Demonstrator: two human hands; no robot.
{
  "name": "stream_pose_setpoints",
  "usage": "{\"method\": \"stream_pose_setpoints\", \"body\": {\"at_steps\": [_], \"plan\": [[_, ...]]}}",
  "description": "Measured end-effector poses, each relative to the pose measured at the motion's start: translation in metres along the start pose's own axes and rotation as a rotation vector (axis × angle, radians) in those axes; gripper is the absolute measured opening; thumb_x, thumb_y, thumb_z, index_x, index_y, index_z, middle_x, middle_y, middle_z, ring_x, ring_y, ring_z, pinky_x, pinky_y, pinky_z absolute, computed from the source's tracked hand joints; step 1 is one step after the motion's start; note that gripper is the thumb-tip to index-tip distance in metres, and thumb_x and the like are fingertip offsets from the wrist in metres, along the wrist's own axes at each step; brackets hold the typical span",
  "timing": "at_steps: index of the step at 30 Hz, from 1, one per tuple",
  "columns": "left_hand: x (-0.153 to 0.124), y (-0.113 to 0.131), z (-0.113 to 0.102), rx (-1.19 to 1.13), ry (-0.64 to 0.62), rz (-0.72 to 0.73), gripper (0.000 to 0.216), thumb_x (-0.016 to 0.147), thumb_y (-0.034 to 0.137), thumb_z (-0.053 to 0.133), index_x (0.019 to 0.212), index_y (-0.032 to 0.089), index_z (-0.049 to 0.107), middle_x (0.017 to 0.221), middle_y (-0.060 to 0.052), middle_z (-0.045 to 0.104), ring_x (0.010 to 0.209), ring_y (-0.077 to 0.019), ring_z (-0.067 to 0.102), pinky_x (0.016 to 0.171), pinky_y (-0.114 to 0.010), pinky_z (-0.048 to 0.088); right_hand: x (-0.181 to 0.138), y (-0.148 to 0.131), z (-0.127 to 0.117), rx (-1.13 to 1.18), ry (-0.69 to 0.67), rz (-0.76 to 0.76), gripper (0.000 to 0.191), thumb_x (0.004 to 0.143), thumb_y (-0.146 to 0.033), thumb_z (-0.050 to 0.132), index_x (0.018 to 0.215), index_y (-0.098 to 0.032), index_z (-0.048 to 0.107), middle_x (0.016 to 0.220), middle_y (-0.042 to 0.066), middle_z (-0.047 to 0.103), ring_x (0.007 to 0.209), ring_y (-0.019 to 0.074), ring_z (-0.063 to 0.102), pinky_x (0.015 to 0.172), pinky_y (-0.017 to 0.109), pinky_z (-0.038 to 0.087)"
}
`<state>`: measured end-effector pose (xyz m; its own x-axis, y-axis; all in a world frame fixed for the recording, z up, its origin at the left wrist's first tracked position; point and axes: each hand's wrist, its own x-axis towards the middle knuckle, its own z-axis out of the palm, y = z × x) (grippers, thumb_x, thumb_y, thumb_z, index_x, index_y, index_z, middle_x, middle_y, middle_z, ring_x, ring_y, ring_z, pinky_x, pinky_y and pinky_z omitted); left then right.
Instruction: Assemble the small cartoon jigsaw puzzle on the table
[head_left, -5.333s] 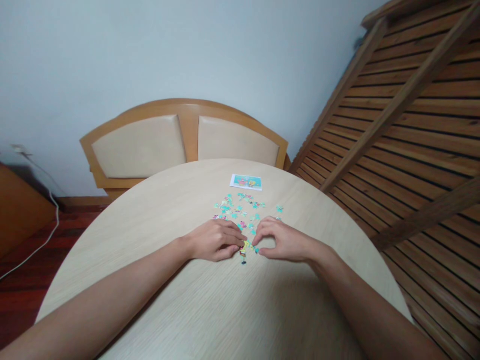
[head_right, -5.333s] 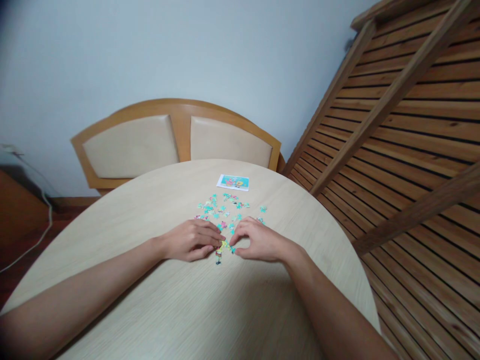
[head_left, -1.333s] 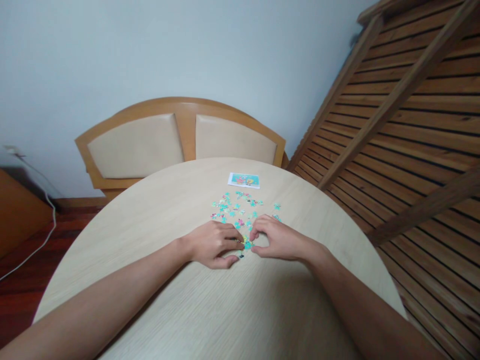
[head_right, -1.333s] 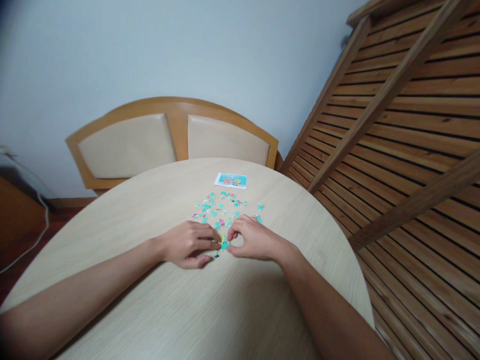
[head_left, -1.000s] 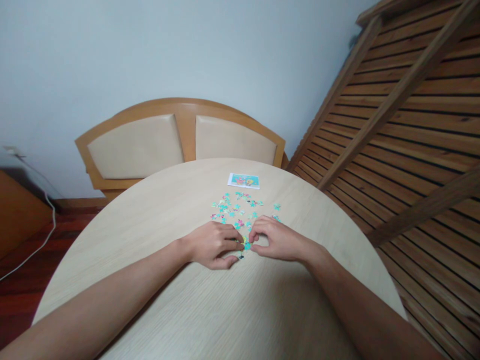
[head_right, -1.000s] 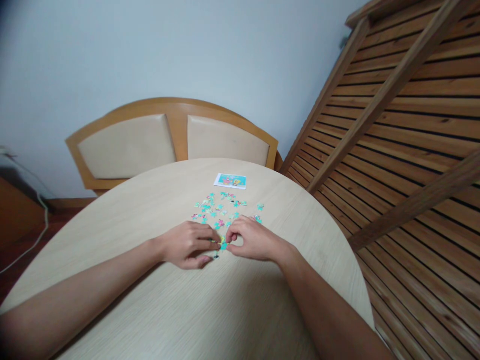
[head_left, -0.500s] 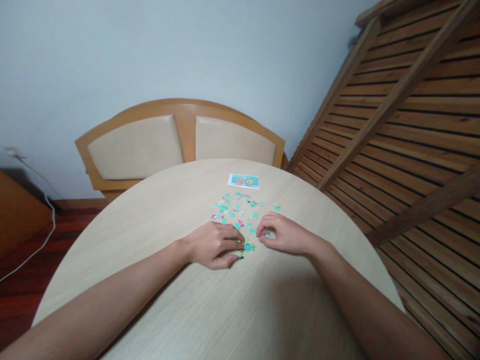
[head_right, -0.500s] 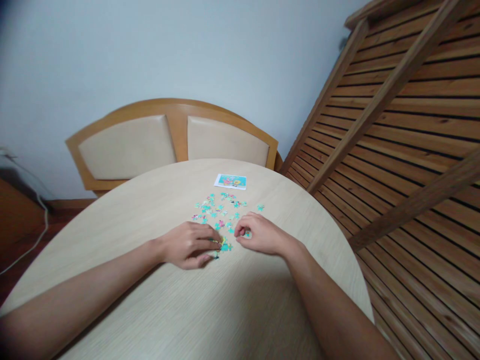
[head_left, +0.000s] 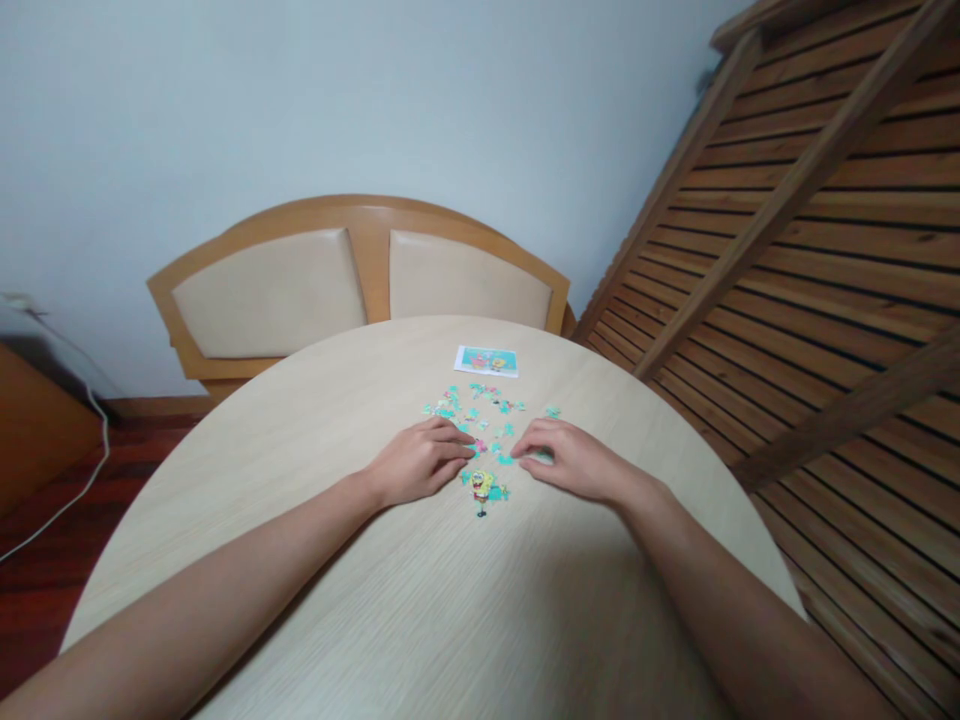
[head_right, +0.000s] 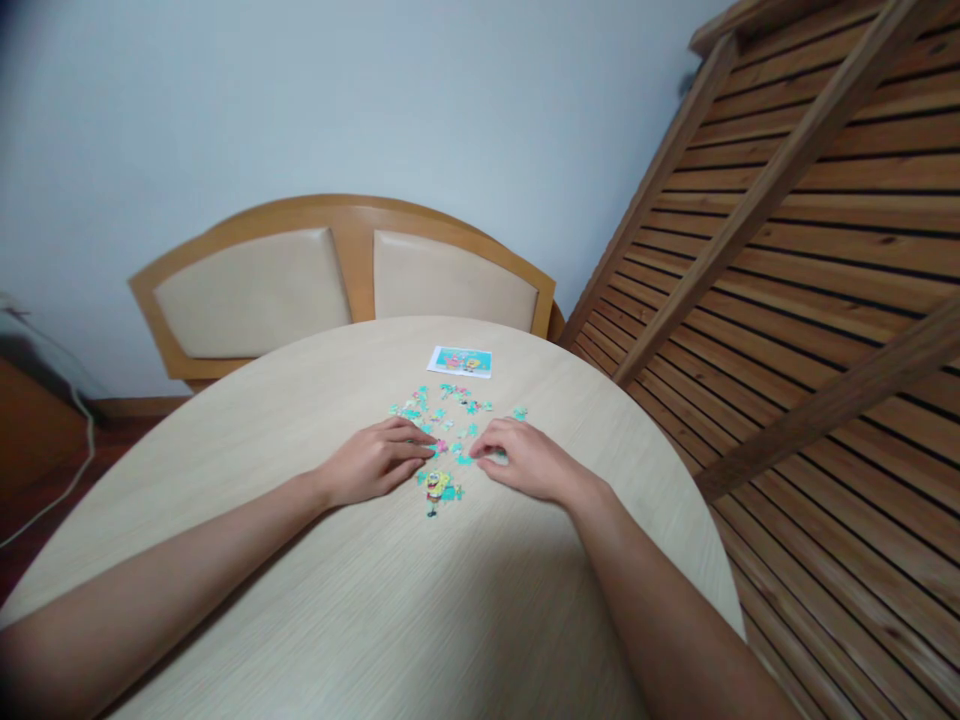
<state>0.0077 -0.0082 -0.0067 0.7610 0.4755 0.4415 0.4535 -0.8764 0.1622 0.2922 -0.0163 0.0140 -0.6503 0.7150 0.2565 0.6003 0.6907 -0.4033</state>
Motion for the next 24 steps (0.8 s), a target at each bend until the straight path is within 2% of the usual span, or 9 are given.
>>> {"method": "stream_pose_setpoints", "body": {"at_steps": [3, 9, 13, 16, 21, 24], "plan": [[0.001, -0.001, 0.001, -0.018, -0.008, 0.006, 0.027, 0.101, 0.028, 0.05, 0.112, 0.02, 0.073, 0.116, -0.007, 0.072, 0.109, -0.0235, 0.061, 0.097, -0.041, 0.051, 0.003, -0.006, 0.004, -0.008, -0.031, -0.056, 0.018, 0.091, -0.021, 0.062, 0.103, -0.024, 0.075, 0.1, 0.006, 0.071, 0.098, 0.021, 0.064, 0.092, 0.036, 0.046], [0.001, 0.0, 0.003, -0.059, -0.038, 0.056, 0.029, 0.101, 0.023, 0.048, 0.121, 0.02, 0.069, 0.121, -0.009, 0.07, 0.113, -0.0235, 0.059, 0.101, -0.043, 0.049, 0.005, -0.004, 0.01, -0.089, 0.033, -0.007, 0.017, 0.093, -0.022, 0.06, 0.1, -0.022, 0.076, 0.096, 0.007, 0.068, 0.095, 0.022, 0.062, 0.088, 0.037, 0.047], [0.002, 0.0, 0.004, -0.108, -0.055, 0.085, 0.034, 0.102, 0.022, 0.044, 0.13, 0.02, 0.064, 0.123, -0.008, 0.071, 0.12, -0.0236, 0.056, 0.104, -0.044, 0.049, 0.008, -0.009, 0.017, -0.062, 0.06, -0.069, 0.025, 0.096, -0.023, 0.058, 0.115, -0.024, 0.073, 0.1, 0.007, 0.067, 0.099, 0.0219, 0.061, 0.089, 0.036, 0.048], [0.003, 0.002, 0.002, -0.133, -0.052, 0.111, 0.032, 0.102, 0.021, 0.043, 0.126, 0.019, 0.065, 0.118, -0.008, 0.072, 0.116, -0.0221, 0.06, 0.101, -0.041, 0.051, 0.008, -0.01, 0.019, -0.063, 0.042, -0.101, 0.028, 0.098, -0.024, 0.056, 0.12, -0.027, 0.072, 0.103, 0.007, 0.066, 0.101, 0.0218, 0.06, 0.09, 0.037, 0.048], [0.003, 0.01, -0.003, -0.199, -0.045, 0.198, 0.027, 0.097, 0.022, 0.05, 0.116, 0.02, 0.068, 0.113, -0.008, 0.073, 0.108, -0.0211, 0.065, 0.098, -0.039, 0.052, 0.005, -0.005, 0.011, -0.136, 0.02, -0.086, 0.021, 0.095, -0.029, 0.06, 0.106, -0.026, 0.077, 0.104, 0.007, 0.066, 0.101, 0.0227, 0.06, 0.091, 0.038, 0.047], [0.002, 0.012, -0.003, -0.211, -0.072, 0.219, 0.025, 0.096, 0.023, 0.051, 0.112, 0.02, 0.07, 0.113, -0.009, 0.073, 0.106, -0.0212, 0.066, 0.097, -0.039, 0.052, 0.004, -0.004, 0.009, -0.142, 0.028, -0.059, 0.022, 0.095, -0.029, 0.061, 0.11, -0.026, 0.076, 0.106, 0.008, 0.066, 0.102, 0.0233, 0.06, 0.092, 0.04, 0.047]]}}
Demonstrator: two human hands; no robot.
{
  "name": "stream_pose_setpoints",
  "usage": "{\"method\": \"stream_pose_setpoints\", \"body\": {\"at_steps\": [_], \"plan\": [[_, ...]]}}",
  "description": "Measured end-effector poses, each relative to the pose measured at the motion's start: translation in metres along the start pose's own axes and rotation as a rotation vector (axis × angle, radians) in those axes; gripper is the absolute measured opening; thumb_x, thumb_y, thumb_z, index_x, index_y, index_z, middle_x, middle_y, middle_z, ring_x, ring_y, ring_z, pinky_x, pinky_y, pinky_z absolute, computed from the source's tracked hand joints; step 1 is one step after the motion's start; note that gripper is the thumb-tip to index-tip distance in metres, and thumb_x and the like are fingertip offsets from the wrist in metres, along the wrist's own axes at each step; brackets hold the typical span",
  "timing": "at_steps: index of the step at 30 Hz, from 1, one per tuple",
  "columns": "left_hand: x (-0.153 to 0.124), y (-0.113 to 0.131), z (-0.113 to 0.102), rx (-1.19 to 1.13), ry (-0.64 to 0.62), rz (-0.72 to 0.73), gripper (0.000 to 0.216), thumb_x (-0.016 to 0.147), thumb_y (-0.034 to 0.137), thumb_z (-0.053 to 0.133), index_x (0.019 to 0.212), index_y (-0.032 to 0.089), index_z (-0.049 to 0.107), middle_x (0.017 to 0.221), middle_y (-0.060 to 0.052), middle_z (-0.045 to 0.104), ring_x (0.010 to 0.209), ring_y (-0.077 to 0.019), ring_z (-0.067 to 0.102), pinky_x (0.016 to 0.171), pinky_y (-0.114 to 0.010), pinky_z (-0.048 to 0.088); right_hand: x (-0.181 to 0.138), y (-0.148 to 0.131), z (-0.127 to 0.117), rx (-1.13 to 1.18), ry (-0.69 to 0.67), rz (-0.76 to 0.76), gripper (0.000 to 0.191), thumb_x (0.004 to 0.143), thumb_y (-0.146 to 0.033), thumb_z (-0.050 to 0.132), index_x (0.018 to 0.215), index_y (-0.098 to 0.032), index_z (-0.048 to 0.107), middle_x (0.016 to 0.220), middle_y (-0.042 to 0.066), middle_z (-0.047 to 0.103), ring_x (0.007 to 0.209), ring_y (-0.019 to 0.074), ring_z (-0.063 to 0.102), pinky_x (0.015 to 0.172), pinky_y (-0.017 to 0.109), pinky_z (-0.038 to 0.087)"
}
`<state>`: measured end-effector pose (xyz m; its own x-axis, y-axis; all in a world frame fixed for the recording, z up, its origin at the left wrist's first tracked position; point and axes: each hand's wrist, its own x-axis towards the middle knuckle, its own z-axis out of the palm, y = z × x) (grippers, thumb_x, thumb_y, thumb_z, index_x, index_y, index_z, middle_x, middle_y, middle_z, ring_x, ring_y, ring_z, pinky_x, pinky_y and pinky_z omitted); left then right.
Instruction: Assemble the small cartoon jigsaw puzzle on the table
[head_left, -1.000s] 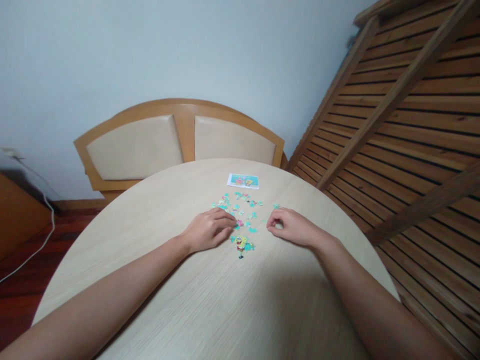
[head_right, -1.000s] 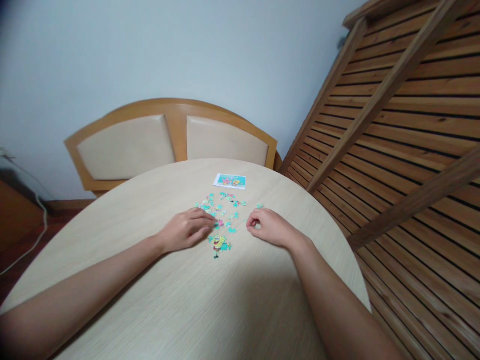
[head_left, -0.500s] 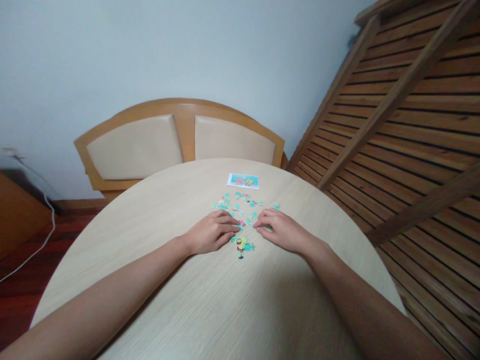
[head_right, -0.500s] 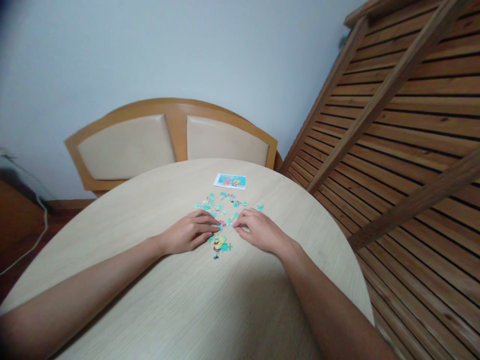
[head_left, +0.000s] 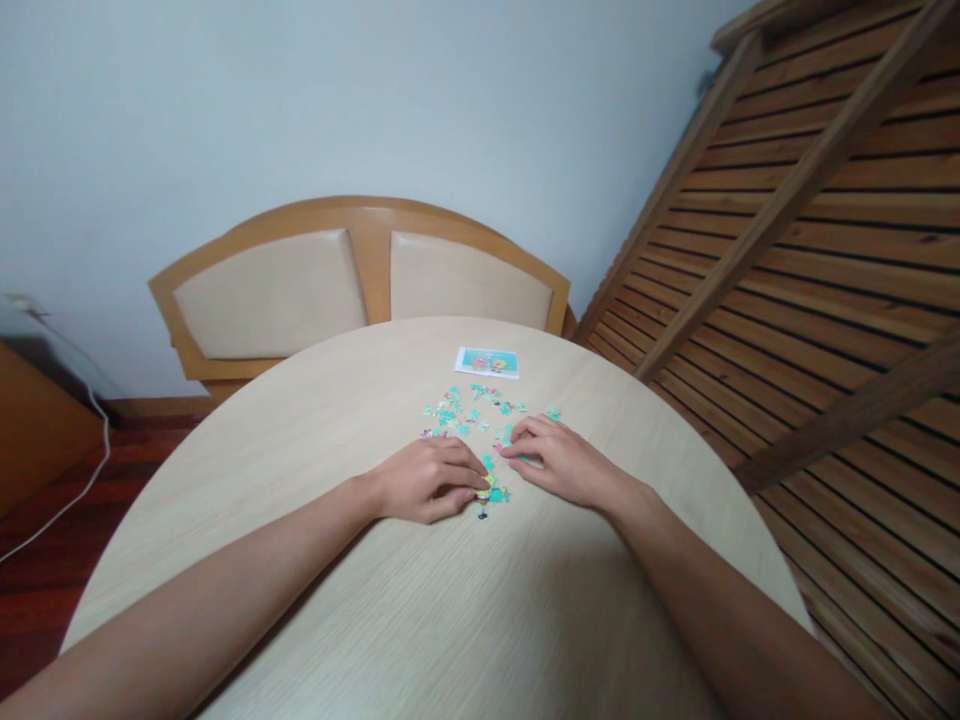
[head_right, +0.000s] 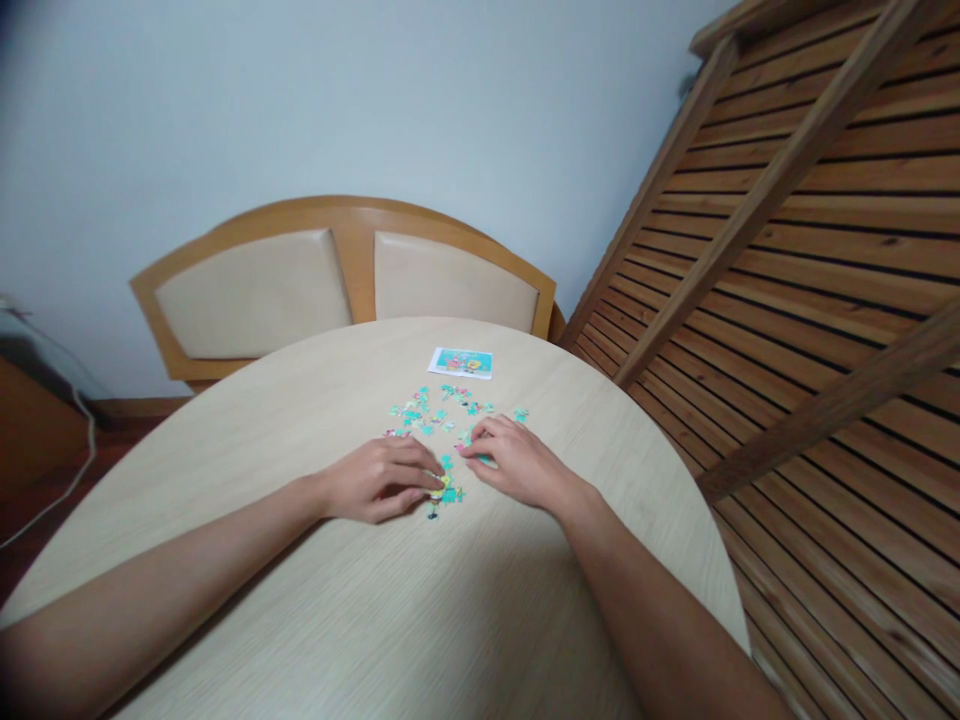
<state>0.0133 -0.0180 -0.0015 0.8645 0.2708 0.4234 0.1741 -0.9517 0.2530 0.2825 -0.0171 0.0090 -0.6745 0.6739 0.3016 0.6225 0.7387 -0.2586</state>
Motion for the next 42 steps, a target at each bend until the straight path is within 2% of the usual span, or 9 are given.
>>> {"method": "stream_pose_setpoints", "body": {"at_steps": [3, 6, 11, 19, 27, 30, 34, 42], "plan": [[-0.001, -0.001, 0.002, 0.017, -0.021, -0.008, 0.024, 0.095, 0.025, 0.053, 0.11, 0.02, 0.071, 0.115, -0.008, 0.072, 0.105, -0.0215, 0.067, 0.097, -0.039, 0.053, 0.002, -0.005, 0.004, 0.034, 0.002, -0.012, 0.028, 0.098, -0.03, 0.057, 0.122, -0.026, 0.07, 0.107, 0.008, 0.066, 0.105, 0.0233, 0.059, 0.095, 0.04, 0.047], [-0.001, -0.001, 0.003, 0.04, -0.025, -0.006, 0.024, 0.095, 0.025, 0.053, 0.11, 0.02, 0.071, 0.116, -0.009, 0.071, 0.106, -0.0219, 0.067, 0.097, -0.039, 0.053, 0.004, -0.011, 0.009, 0.031, -0.011, -0.031, 0.029, 0.101, -0.03, 0.052, 0.124, -0.029, 0.069, 0.116, 0.009, 0.063, 0.113, 0.0236, 0.056, 0.099, 0.042, 0.046], [0.0, -0.001, 0.002, 0.058, -0.015, 0.009, 0.023, 0.095, 0.025, 0.052, 0.109, 0.021, 0.071, 0.114, -0.008, 0.072, 0.105, -0.0211, 0.068, 0.094, -0.038, 0.054, 0.004, -0.009, 0.011, 0.006, -0.008, -0.023, 0.025, 0.098, -0.029, 0.057, 0.118, -0.028, 0.072, 0.12, 0.009, 0.062, 0.117, 0.0254, 0.053, 0.101, 0.044, 0.044], [0.001, 0.001, 0.001, 0.051, -0.026, 0.01, 0.023, 0.095, 0.025, 0.052, 0.109, 0.022, 0.071, 0.113, -0.008, 0.073, 0.102, -0.0208, 0.069, 0.092, -0.036, 0.054, 0.0, 0.001, 0.01, 0.151, -0.01, 0.015, 0.016, 0.092, -0.027, 0.067, 0.107, -0.023, 0.069, 0.116, 0.007, 0.066, 0.116, 0.0247, 0.053, 0.104, 0.042, 0.042], [0.0, 0.002, 0.0, 0.071, -0.05, 0.0, 0.025, 0.095, 0.025, 0.052, 0.111, 0.021, 0.07, 0.114, -0.008, 0.072, 0.103, -0.0217, 0.068, 0.092, -0.037, 0.054, 0.001, -0.008, 0.006, 0.317, -0.039, 0.139, 0.008, 0.088, -0.025, 0.07, 0.094, -0.022, 0.067, 0.099, 0.004, 0.067, 0.103, 0.0213, 0.059, 0.093, 0.035, 0.046], [-0.001, 0.002, 0.0, 0.078, -0.051, -0.002, 0.025, 0.095, 0.025, 0.051, 0.111, 0.022, 0.07, 0.114, -0.008, 0.072, 0.102, -0.0216, 0.068, 0.092, -0.037, 0.054, 0.003, -0.011, 0.005, 0.347, -0.026, 0.141, 0.004, 0.088, -0.022, 0.068, 0.092, -0.021, 0.068, 0.095, 0.003, 0.068, 0.095, 0.0193, 0.062, 0.089, 0.033, 0.046], [-0.001, 0.002, 0.0, 0.081, -0.056, -0.005, 0.026, 0.095, 0.026, 0.051, 0.112, 0.021, 0.07, 0.115, -0.008, 0.072, 0.103, -0.0219, 0.069, 0.093, -0.037, 0.054, 0.004, -0.013, 0.004, 0.369, 0.0, 0.139, 0.009, 0.089, -0.018, 0.064, 0.095, -0.02, 0.069, 0.095, 0.004, 0.069, 0.093, 0.0182, 0.064, 0.088, 0.031, 0.047], [-0.001, 0.003, 0.0, 0.076, -0.047, -0.004, 0.026, 0.095, 0.025, 0.052, 0.112, 0.022, 0.07, 0.114, -0.009, 0.072, 0.103, -0.0215, 0.069, 0.093, -0.037, 0.055, 0.003, -0.013, 0.008, 0.344, -0.027, 0.119, 0.01, 0.089, -0.02, 0.064, 0.096, -0.02, 0.072, 0.091, 0.004, 0.07, 0.091, 0.0187, 0.065, 0.087, 0.032, 0.048]]}}
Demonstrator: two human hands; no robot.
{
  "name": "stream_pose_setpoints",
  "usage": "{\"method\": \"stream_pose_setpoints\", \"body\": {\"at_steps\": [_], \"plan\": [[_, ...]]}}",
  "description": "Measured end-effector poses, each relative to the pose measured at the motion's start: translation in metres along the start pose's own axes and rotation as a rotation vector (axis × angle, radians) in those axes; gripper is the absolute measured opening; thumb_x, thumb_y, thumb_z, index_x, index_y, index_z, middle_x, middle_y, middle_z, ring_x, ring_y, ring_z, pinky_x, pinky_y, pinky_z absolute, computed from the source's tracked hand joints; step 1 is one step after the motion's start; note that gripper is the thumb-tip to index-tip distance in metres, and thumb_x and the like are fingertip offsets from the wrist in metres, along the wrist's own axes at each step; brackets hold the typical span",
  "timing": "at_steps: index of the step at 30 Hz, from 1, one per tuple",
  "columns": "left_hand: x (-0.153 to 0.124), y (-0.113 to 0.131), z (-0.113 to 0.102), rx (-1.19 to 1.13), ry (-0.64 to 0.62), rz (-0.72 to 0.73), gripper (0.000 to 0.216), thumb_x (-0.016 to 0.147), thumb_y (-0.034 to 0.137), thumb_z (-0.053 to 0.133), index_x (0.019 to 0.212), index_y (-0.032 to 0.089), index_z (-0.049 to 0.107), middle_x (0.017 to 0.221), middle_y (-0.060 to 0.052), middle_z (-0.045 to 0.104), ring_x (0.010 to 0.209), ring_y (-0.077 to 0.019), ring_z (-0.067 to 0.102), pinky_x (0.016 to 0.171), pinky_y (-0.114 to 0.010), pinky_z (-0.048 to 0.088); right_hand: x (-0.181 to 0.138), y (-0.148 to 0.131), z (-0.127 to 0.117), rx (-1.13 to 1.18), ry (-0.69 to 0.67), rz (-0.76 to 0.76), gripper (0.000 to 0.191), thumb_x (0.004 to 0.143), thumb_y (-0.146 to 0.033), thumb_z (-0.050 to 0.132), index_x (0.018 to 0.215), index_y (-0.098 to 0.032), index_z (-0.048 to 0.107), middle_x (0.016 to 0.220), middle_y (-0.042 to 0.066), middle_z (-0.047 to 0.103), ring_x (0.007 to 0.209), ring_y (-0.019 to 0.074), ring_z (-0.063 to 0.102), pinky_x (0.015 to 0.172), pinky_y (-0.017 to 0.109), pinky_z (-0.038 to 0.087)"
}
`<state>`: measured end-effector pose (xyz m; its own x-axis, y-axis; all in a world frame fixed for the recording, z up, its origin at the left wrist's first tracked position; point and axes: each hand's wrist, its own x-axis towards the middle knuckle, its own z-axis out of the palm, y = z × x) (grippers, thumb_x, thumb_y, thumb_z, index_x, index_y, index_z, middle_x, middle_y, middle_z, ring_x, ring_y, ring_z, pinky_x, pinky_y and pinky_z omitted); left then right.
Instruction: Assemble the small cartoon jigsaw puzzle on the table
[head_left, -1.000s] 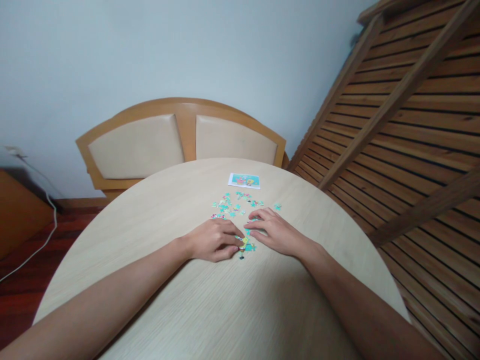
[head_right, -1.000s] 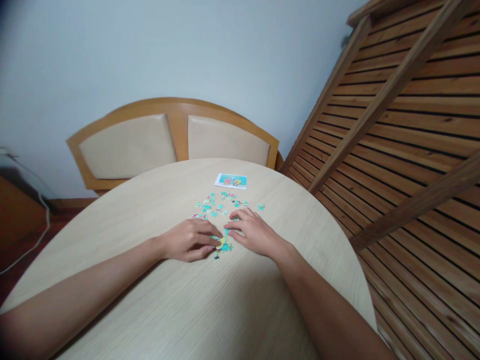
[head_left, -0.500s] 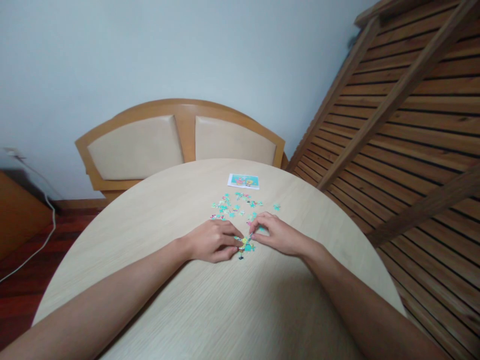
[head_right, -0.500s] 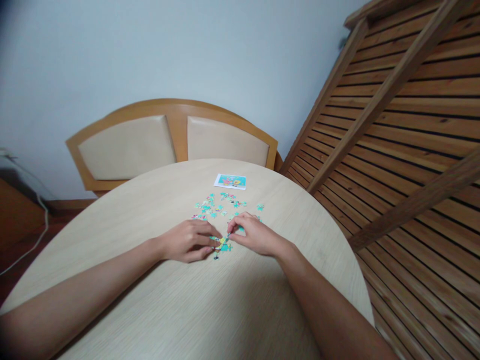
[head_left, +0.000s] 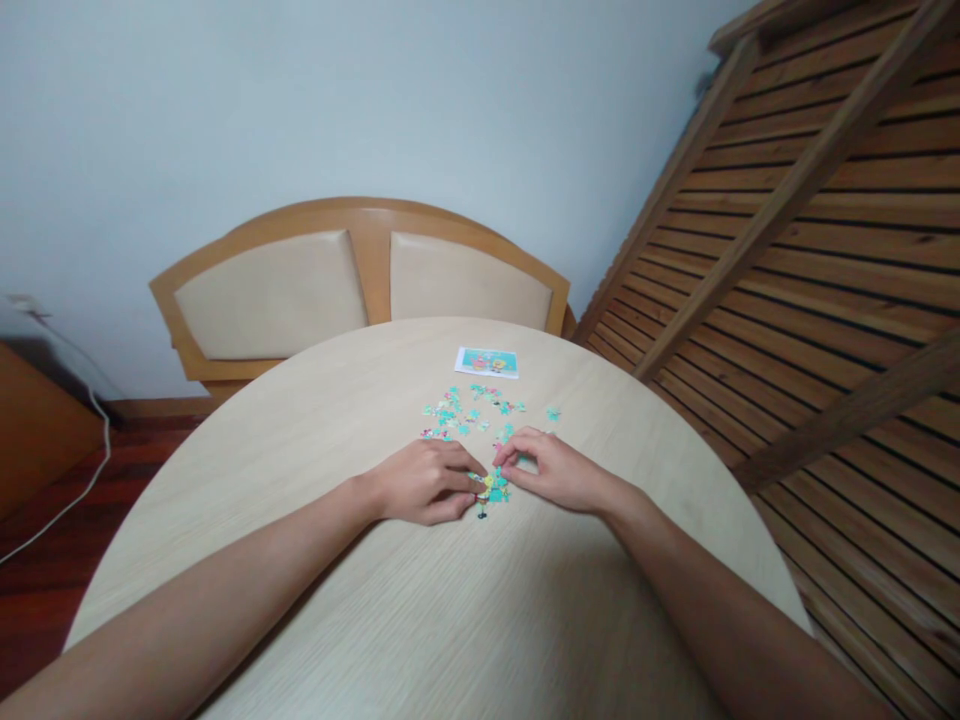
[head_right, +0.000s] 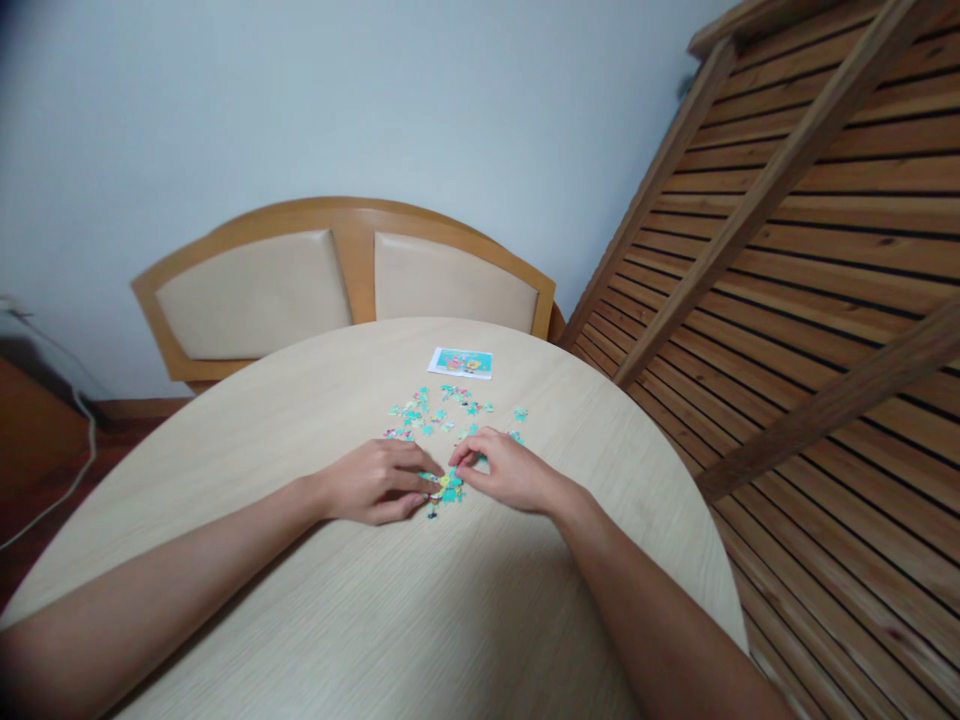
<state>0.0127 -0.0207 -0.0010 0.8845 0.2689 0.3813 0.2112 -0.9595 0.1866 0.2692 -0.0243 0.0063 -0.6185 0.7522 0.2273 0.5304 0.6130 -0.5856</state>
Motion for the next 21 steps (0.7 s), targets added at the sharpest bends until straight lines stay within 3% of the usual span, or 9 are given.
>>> {"method": "stream_pose_setpoints", "body": {"at_steps": [21], "plan": [[-0.0002, -0.0006, 0.0006, -0.002, -0.004, 0.008, 0.026, 0.095, 0.025, 0.052, 0.114, 0.023, 0.069, 0.116, -0.008, 0.072, 0.104, -0.0209, 0.068, 0.093, -0.036, 0.055, 0.0007, -0.0013, -0.0012, -0.092, -0.009, -0.096, 0.008, 0.086, -0.02, 0.069, 0.092, -0.022, 0.074, 0.09, 0.004, 0.072, 0.094, 0.0205, 0.061, 0.087, 0.033, 0.047]]}}
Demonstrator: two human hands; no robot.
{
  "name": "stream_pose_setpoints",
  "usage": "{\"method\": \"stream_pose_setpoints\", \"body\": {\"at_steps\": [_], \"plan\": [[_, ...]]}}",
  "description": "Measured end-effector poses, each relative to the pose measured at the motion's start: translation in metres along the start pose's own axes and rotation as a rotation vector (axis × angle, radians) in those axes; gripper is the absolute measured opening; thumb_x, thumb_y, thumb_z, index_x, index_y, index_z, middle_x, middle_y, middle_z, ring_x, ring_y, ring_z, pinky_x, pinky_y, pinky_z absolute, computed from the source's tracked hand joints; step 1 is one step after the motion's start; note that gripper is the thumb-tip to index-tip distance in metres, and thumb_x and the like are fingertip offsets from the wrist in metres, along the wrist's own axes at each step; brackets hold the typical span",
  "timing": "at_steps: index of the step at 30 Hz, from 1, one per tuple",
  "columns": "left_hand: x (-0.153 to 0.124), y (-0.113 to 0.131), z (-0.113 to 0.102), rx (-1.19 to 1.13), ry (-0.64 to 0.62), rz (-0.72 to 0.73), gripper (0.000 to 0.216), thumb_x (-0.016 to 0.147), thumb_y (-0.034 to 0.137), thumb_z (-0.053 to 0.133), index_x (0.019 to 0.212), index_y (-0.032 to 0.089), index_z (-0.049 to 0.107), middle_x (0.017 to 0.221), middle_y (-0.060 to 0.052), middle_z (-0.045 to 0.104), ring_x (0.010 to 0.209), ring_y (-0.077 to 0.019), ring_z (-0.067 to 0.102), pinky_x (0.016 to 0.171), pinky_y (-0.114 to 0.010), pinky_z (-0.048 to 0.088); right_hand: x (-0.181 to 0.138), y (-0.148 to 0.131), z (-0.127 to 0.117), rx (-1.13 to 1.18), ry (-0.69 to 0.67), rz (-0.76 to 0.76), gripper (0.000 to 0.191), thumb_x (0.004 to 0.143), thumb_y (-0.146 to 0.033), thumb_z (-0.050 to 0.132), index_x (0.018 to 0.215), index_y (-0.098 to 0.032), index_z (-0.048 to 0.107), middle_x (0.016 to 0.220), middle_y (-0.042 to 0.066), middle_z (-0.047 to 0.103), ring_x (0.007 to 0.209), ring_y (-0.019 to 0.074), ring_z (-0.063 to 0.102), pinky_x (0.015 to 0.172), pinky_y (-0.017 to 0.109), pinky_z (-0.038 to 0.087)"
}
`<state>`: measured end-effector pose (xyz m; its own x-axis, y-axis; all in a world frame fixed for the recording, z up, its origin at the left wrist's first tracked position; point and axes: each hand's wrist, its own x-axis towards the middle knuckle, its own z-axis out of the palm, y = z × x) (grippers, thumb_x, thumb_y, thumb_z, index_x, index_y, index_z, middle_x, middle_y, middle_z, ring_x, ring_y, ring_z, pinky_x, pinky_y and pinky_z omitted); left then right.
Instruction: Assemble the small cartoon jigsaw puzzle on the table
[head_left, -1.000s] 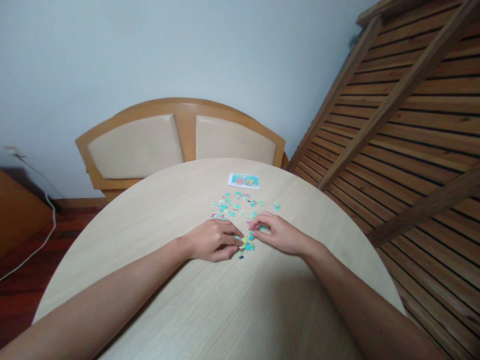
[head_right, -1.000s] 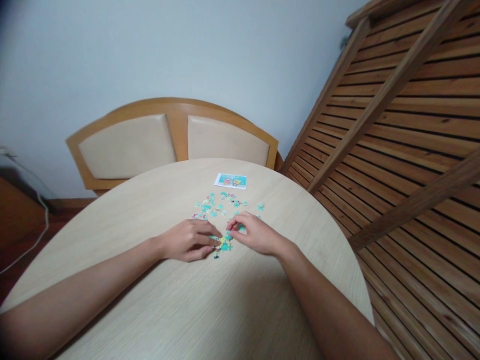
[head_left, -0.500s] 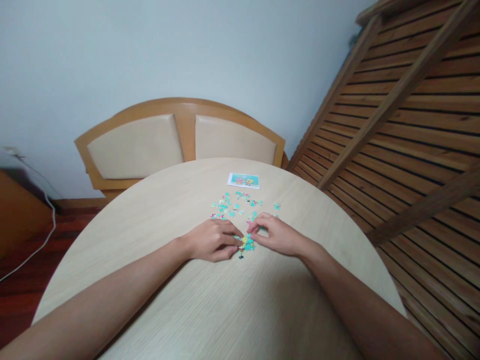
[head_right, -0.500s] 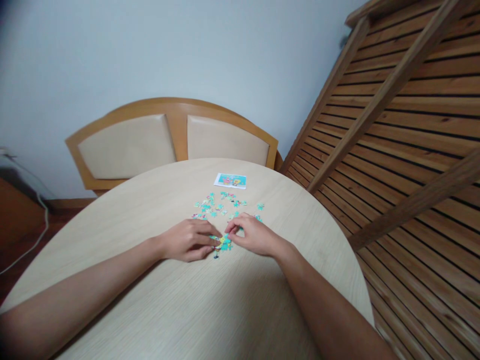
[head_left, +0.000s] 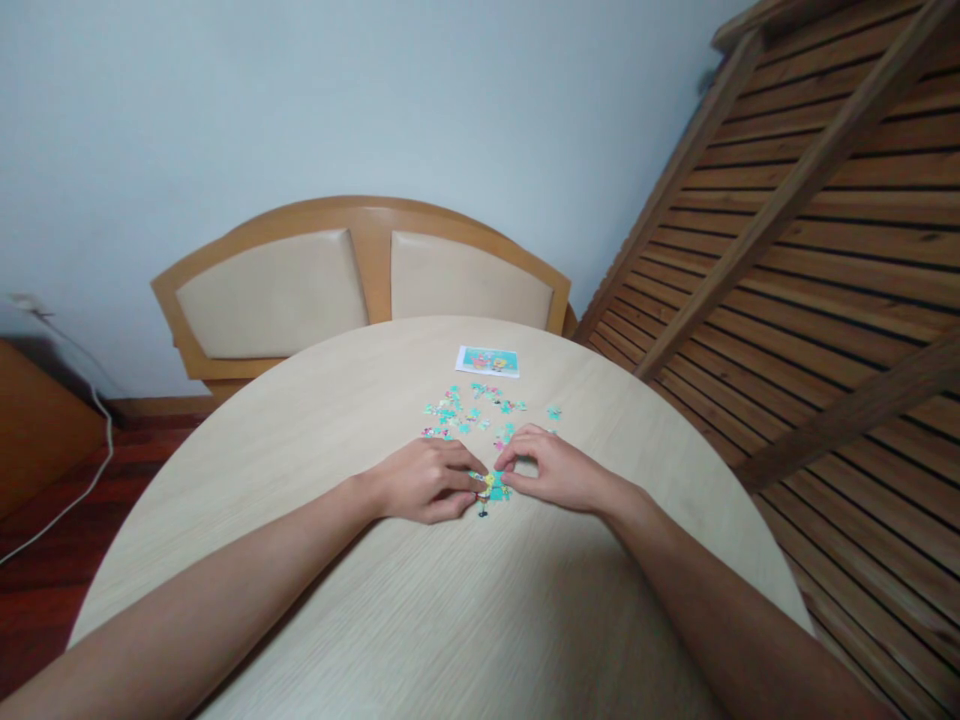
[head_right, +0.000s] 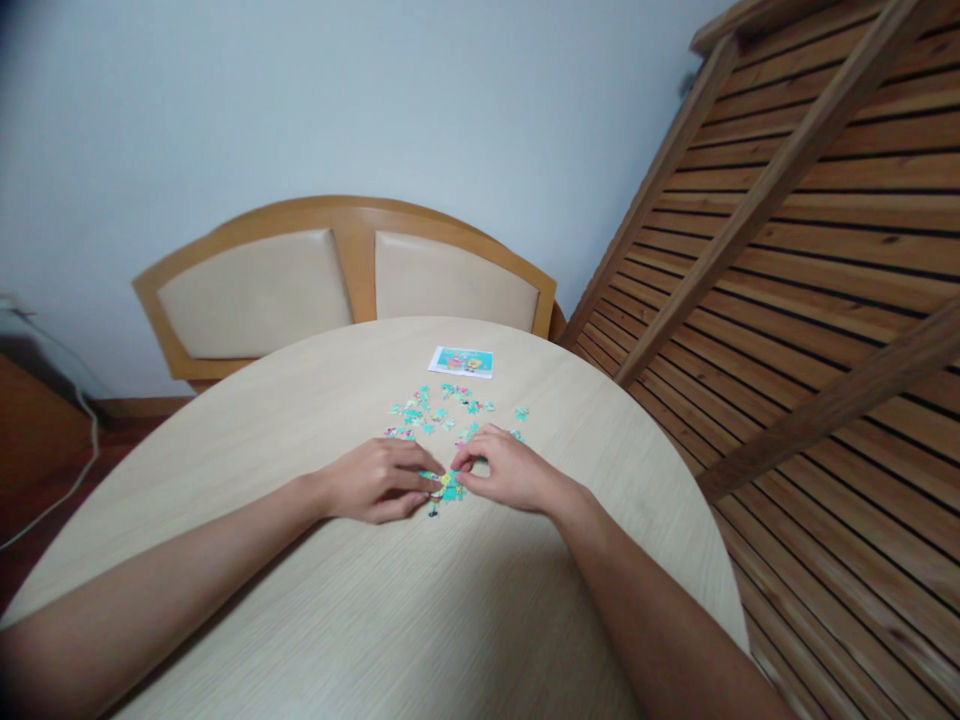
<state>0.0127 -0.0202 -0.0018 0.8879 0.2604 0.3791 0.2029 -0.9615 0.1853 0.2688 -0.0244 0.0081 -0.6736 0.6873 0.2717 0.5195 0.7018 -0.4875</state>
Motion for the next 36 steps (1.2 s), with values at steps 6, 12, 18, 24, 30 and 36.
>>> {"method": "stream_pose_setpoints", "body": {"at_steps": [6, 12, 18, 24, 30, 36], "plan": [[0.002, 0.002, -0.003, -0.008, -0.022, -0.005, 0.027, 0.096, 0.024, 0.05, 0.115, 0.023, 0.068, 0.115, -0.008, 0.072, 0.103, -0.0217, 0.068, 0.092, -0.037, 0.055, 0.0, -0.002, 0.0, -0.047, -0.01, -0.035, 0.002, 0.085, -0.022, 0.071, 0.086, -0.023, 0.073, 0.084, 0.003, 0.071, 0.091, 0.021, 0.061, 0.085, 0.035, 0.046], [0.003, 0.003, -0.002, 0.011, -0.041, 0.003, 0.028, 0.096, 0.023, 0.048, 0.116, 0.022, 0.067, 0.119, -0.007, 0.071, 0.105, -0.022, 0.067, 0.093, -0.036, 0.054, 0.0, -0.002, 0.0, -0.067, 0.001, -0.068, 0.003, 0.086, -0.02, 0.07, 0.084, -0.022, 0.072, 0.085, 0.003, 0.07, 0.09, 0.0203, 0.061, 0.086, 0.034, 0.045], [0.001, 0.0, -0.002, -0.008, 0.031, -0.036, 0.025, 0.096, 0.025, 0.048, 0.112, 0.021, 0.067, 0.114, -0.007, 0.072, 0.102, -0.0198, 0.068, 0.093, -0.034, 0.053, 0.001, -0.003, -0.001, -0.072, -0.012, -0.063, 0.003, 0.086, -0.02, 0.069, 0.085, -0.021, 0.071, 0.087, 0.003, 0.07, 0.091, 0.02, 0.062, 0.086, 0.034, 0.045], [-0.009, -0.023, -0.004, 0.151, 0.392, -0.591, 0.021, 0.094, 0.025, 0.046, 0.103, 0.019, 0.065, 0.102, -0.007, 0.071, 0.097, -0.0223, 0.065, 0.089, -0.039, 0.053, 0.0, -0.001, 0.0, -0.058, -0.016, -0.057, 0.002, 0.086, -0.022, 0.07, 0.084, -0.022, 0.071, 0.086, 0.003, 0.07, 0.09, 0.0199, 0.062, 0.085, 0.034, 0.046], [-0.019, -0.042, -0.002, 0.174, 0.381, -0.833, 0.025, 0.09, 0.021, 0.05, 0.11, 0.02, 0.065, 0.11, -0.008, 0.071, 0.105, -0.0249, 0.064, 0.093, -0.041, 0.052, -0.001, -0.003, -0.001, -0.059, -0.02, -0.068, 0.008, 0.086, -0.029, 0.072, 0.093, -0.023, 0.073, 0.093, 0.004, 0.07, 0.097, 0.0214, 0.062, 0.09, 0.037, 0.046], [-0.016, -0.038, -0.001, 0.158, 0.273, -0.787, 0.021, 0.089, 0.025, 0.054, 0.104, 0.02, 0.067, 0.099, -0.008, 0.071, 0.094, -0.0244, 0.066, 0.085, -0.039, 0.053, -0.001, -0.004, 0.0, -0.071, -0.032, -0.077, 0.019, 0.085, -0.036, 0.074, 0.102, -0.026, 0.076, 0.102, 0.006, 0.069, 0.102, 0.022, 0.063, 0.095, 0.037, 0.047]]}}
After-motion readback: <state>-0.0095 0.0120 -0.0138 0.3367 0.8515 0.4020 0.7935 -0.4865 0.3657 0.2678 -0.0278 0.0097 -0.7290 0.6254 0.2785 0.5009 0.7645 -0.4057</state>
